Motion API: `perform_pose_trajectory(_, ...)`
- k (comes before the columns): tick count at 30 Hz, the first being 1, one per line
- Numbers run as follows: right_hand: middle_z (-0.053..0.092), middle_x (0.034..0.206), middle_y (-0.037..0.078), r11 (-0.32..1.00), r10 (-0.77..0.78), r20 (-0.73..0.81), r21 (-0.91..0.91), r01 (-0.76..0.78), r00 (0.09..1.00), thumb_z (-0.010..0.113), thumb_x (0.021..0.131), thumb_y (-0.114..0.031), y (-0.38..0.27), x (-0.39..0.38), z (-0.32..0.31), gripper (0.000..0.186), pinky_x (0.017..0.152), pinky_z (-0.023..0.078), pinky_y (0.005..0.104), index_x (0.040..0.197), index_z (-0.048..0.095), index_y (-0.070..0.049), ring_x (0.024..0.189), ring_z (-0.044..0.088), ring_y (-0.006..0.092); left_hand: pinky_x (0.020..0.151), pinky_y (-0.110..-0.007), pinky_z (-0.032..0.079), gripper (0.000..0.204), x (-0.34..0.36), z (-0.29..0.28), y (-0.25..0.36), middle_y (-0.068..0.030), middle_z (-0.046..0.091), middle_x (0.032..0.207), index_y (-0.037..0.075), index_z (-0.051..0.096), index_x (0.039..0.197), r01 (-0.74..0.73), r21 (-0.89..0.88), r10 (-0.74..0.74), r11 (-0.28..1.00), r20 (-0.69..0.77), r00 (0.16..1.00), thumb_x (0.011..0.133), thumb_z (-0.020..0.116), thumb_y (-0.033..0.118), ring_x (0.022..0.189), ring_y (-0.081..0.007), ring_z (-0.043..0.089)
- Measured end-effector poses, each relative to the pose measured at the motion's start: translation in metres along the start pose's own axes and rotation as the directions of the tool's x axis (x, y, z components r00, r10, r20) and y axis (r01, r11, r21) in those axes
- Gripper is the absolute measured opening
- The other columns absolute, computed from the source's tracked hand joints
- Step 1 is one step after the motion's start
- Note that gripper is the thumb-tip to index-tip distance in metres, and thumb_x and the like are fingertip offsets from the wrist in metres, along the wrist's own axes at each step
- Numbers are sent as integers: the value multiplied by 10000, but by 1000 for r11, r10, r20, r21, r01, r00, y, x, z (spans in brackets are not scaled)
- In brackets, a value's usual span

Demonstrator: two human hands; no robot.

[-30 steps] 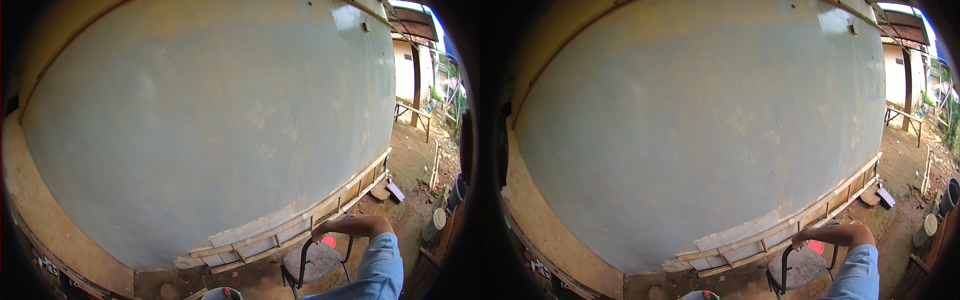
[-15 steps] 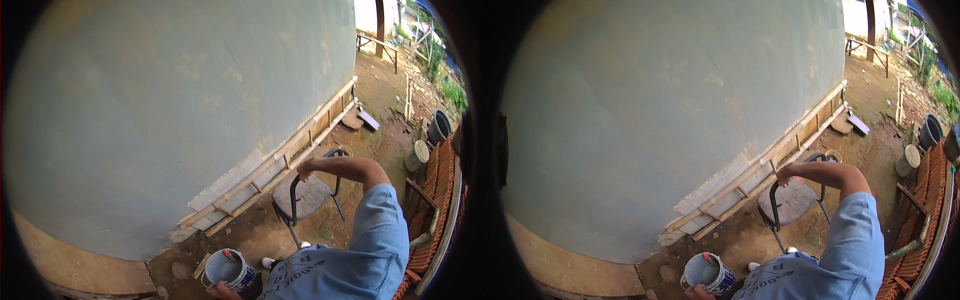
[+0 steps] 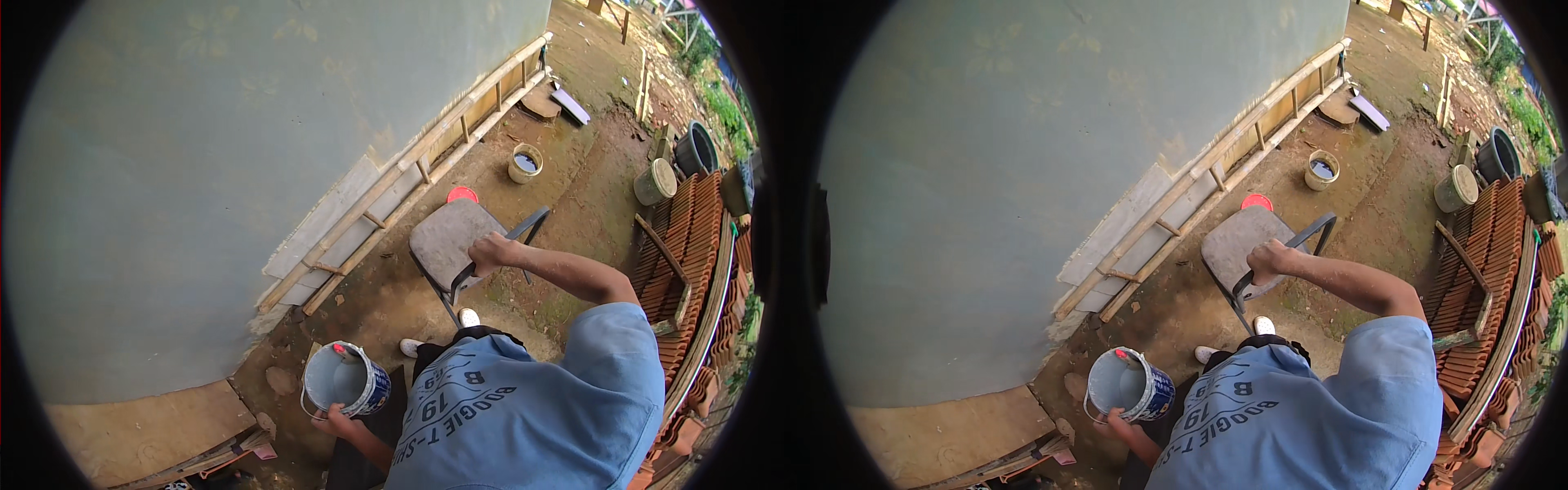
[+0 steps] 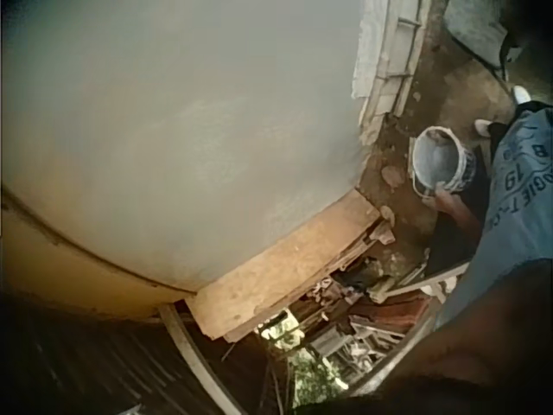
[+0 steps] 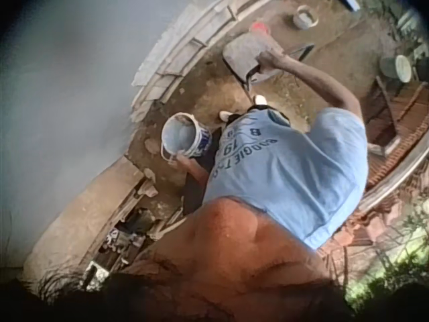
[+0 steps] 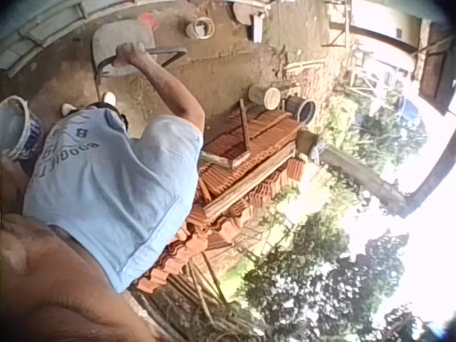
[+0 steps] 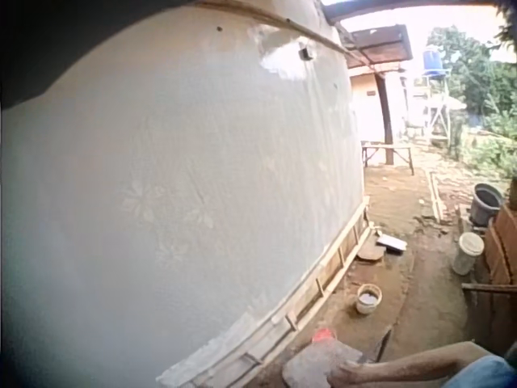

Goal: The person paints the exterior wall of a building using a brush. They dip the brush into a paint bucket and apply the light-colored paint to the surface, working around an electrical switch and moving along the wall.

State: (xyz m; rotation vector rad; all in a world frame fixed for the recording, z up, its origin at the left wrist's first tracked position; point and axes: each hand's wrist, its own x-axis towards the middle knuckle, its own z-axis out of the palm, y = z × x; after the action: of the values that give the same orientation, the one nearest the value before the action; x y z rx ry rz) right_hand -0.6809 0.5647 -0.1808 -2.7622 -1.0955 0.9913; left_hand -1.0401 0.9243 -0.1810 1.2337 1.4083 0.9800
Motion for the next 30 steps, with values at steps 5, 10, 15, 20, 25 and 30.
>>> perform_pose_trajectory(5,717,874,198,998,-61,57,20,59,997,645,737,-308,-12,-22,22,335,748,547,491,887,736,-23,886,700,383,553,-286,466,456,-3,21,7,-92,469,925,9,430,977,66,77,-69,995,49,996,554,595,-29,765,-197,526)
perform_pose_trajectory(10,715,883,200,991,-128,78,44,125,989,642,772,-323,-27,4,-10,333,764,543,487,925,741,-44,901,691,388,523,-265,447,423,-15,43,21,-74,485,916,13,455,956,64,9,-64,998,117,991,557,593,-9,740,-172,517)
perform_pose_trajectory(15,718,920,199,993,-115,87,39,112,990,647,822,-438,-38,57,-51,419,771,540,480,941,746,-48,915,687,382,532,-262,456,416,-1,45,27,-84,505,925,6,452,959,54,-84,-43,995,118,992,565,583,-24,730,-176,520)
perform_pose_trajectory(20,722,930,192,999,-46,203,-16,50,978,665,817,-445,-48,81,-108,434,770,536,452,968,745,-46,911,690,362,489,-253,454,387,33,52,14,-112,536,919,-1,439,944,157,13,-157,987,177,972,584,572,-54,703,-171,544)
perform_pose_trajectory(25,720,906,186,994,-84,235,-45,97,968,686,787,-425,-55,105,-141,431,759,528,437,974,741,-40,903,694,343,411,-241,404,381,60,63,19,-102,534,895,4,426,952,84,60,-94,995,183,979,608,559,-92,614,-135,514)
perform_pose_trajectory(30,685,798,212,976,-207,101,-53,213,973,702,763,-340,-56,131,-145,330,691,505,480,857,712,-24,791,665,398,403,-244,391,386,86,69,29,-91,522,903,7,423,961,134,62,-142,989,127,982,614,562,-92,593,-126,494)
